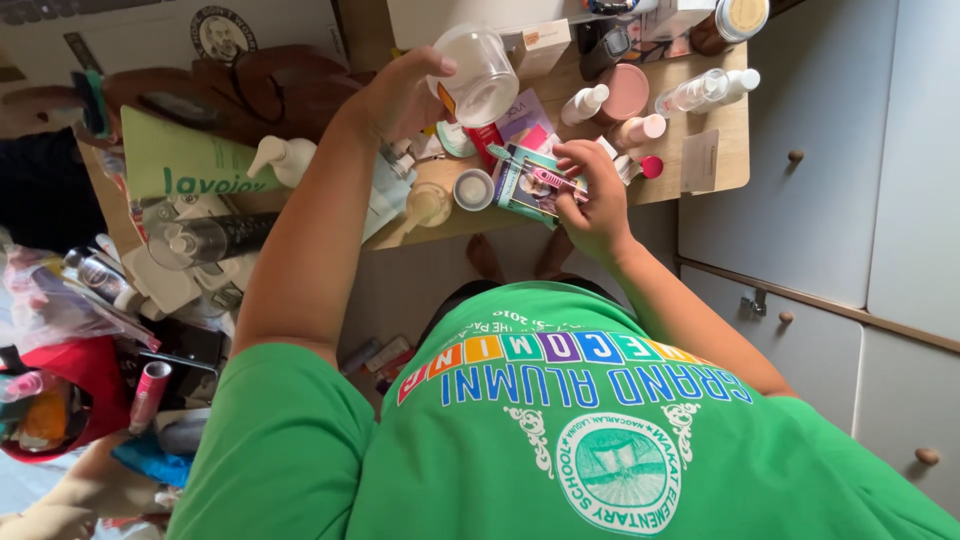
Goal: Organizes and sorts various skincare and cosmetic products from a desk into a wooden cabinet.
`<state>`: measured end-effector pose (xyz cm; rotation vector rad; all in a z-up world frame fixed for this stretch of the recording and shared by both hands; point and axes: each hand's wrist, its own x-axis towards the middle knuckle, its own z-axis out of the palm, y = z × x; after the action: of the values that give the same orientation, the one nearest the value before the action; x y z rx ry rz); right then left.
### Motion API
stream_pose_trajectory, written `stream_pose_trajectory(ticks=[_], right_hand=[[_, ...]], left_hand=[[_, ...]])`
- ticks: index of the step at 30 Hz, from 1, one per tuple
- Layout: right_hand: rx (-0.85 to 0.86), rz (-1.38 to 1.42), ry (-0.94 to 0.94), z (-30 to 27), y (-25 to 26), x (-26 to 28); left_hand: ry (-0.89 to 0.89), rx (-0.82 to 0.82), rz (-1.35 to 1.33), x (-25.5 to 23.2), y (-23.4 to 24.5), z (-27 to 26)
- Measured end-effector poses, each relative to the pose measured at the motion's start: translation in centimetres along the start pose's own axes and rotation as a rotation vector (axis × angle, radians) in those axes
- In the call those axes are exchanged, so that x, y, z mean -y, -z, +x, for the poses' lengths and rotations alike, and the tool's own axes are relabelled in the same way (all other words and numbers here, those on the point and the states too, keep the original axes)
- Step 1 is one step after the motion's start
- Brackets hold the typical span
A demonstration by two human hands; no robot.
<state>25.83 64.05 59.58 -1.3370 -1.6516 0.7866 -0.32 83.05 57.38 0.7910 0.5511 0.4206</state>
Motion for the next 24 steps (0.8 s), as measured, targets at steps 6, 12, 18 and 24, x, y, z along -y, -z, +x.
stream_pose_trajectory(ticks=[6,12,18,24], right_hand=[[0.036,0.094,0.003,-1.1,0.0,-1.0],[0.193,0.318,-0.072,-2.2,-0.2,-2.6],[0.648,0.256,-0.045,-4.1,0.7,-3.3],[1.025,0.331,-0.007,-7.6,-0.2,-2.9]], left_hand=[[-0.237,0.076,-0.036,-0.1,-0.6,-3.6],[-0.746,-0.059,-0.079,3.5,-3.5,-14.8],[-0.944,-0.371,-0.257,11.8,-14.7,-23.2],[-1.016,-0.763,-0.314,22.7,-24.1,-24.3]])
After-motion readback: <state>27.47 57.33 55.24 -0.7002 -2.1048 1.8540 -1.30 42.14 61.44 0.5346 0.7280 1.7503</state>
